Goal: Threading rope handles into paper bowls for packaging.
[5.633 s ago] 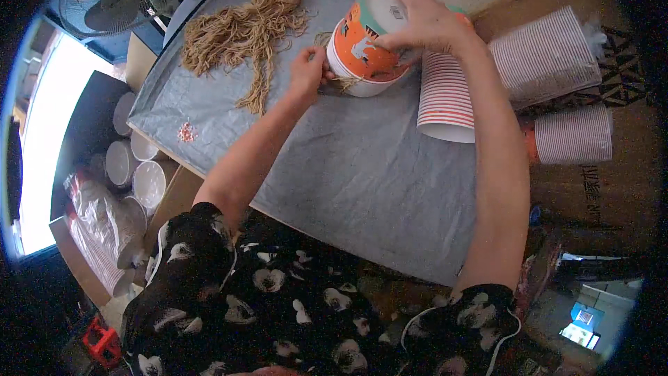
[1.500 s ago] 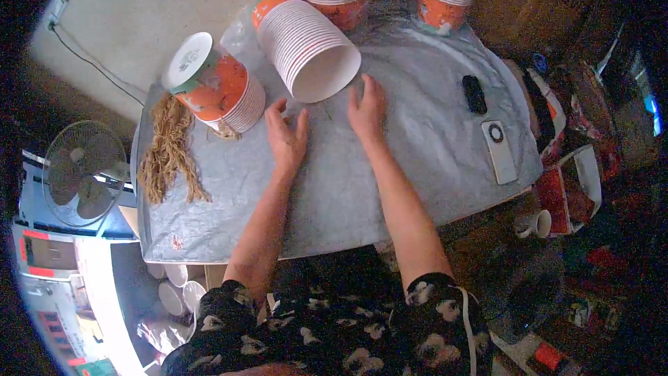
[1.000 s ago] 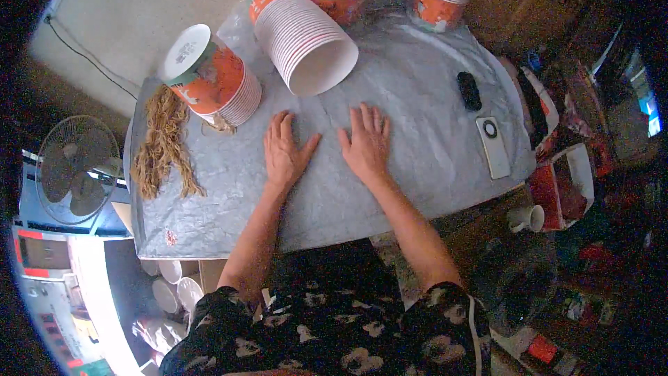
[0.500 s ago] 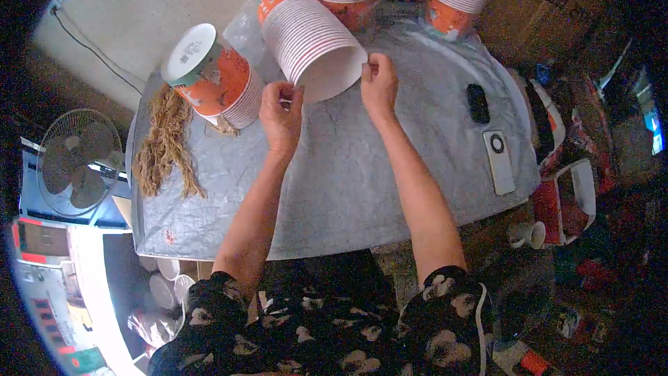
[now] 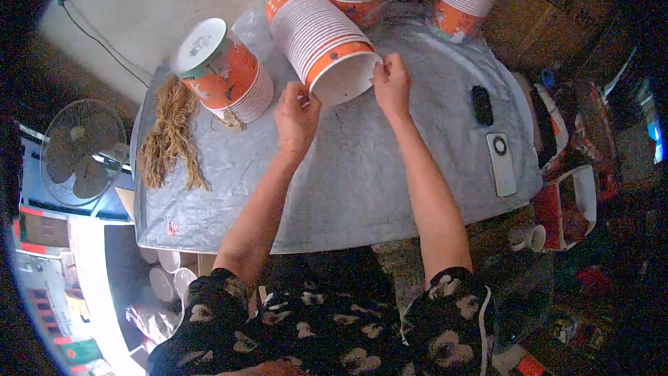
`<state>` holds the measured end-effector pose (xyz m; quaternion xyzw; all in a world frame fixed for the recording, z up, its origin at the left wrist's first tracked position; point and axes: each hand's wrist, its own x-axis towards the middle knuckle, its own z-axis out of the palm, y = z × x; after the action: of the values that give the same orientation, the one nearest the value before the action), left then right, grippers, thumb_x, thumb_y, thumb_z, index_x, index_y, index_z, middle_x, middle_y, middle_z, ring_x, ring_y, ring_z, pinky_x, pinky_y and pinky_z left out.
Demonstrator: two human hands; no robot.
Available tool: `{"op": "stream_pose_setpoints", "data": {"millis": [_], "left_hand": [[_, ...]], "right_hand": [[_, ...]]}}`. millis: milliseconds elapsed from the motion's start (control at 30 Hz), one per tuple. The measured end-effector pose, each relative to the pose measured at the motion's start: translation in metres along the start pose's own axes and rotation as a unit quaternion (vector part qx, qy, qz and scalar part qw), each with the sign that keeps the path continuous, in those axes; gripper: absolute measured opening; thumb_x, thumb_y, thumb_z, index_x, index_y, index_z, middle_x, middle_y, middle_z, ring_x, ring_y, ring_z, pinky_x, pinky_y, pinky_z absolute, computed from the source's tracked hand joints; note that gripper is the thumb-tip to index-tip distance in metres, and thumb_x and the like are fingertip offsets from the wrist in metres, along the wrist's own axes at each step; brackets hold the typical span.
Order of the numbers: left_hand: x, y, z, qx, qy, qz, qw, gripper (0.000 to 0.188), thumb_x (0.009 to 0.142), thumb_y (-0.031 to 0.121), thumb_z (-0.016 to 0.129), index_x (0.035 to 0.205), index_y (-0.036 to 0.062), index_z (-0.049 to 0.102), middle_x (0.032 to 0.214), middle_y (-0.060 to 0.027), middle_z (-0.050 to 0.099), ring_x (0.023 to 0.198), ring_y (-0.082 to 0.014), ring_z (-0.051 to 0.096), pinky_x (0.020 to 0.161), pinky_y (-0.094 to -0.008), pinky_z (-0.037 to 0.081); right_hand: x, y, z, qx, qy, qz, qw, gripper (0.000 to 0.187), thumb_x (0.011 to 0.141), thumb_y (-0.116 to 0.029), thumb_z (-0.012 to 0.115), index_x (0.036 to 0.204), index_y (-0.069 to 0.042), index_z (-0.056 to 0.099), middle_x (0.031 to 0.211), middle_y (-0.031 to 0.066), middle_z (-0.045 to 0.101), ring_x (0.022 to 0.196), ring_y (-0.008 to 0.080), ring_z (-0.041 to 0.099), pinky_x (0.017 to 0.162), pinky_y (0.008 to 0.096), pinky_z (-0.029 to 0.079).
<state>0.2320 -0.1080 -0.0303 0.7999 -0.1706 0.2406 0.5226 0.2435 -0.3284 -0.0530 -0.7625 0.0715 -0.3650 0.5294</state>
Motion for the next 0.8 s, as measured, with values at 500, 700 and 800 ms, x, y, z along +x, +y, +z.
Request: {"op": "stream_pose_setpoints", "data": {"millis": [500,700,800], "left_hand": [[-0.103,0.079,-0.153,-0.105,-0.175,0.097,0.974,0.117,0.066,0.035,0.095,0.157,0.0039,0.027,0.161,-0.0214,0.033,0.146,-0.0352,0.038,0.121,-0.0496,0.028],[-0.134,0.066,-0.177,-0.133,-0.086,-0.033,0.987,0.128,0.058,0.031,0.099,0.157,0.0017,0.022,0.152,-0.0196,0.043,0.138,-0.032,0.047,0.11,-0.0443,0.046],[-0.145,0.068,-0.187,-0.175,-0.056,-0.077,0.98,0.124,0.061,0.03,0.099,0.155,-0.0007,0.024,0.15,-0.0194,0.045,0.135,-0.0297,0.051,0.108,-0.0445,0.047]], "right_hand": [[-0.116,-0.162,-0.093,0.003,-0.072,0.037,0.997,0.015,0.093,-0.009,0.071,0.085,0.001,0.063,0.072,-0.0041,0.06,0.066,0.0022,0.053,0.058,0.0225,0.044],[-0.149,-0.213,-0.067,0.056,-0.195,0.129,0.971,0.03,0.1,-0.028,0.064,0.09,0.001,0.065,0.077,-0.0014,0.065,0.071,0.0055,0.06,0.065,0.0239,0.05],[-0.17,-0.197,-0.057,0.153,-0.205,0.055,0.965,0.065,0.091,-0.043,0.075,0.135,0.0,0.055,0.124,0.0122,0.064,0.116,0.0207,0.061,0.098,0.0355,0.049]]}}
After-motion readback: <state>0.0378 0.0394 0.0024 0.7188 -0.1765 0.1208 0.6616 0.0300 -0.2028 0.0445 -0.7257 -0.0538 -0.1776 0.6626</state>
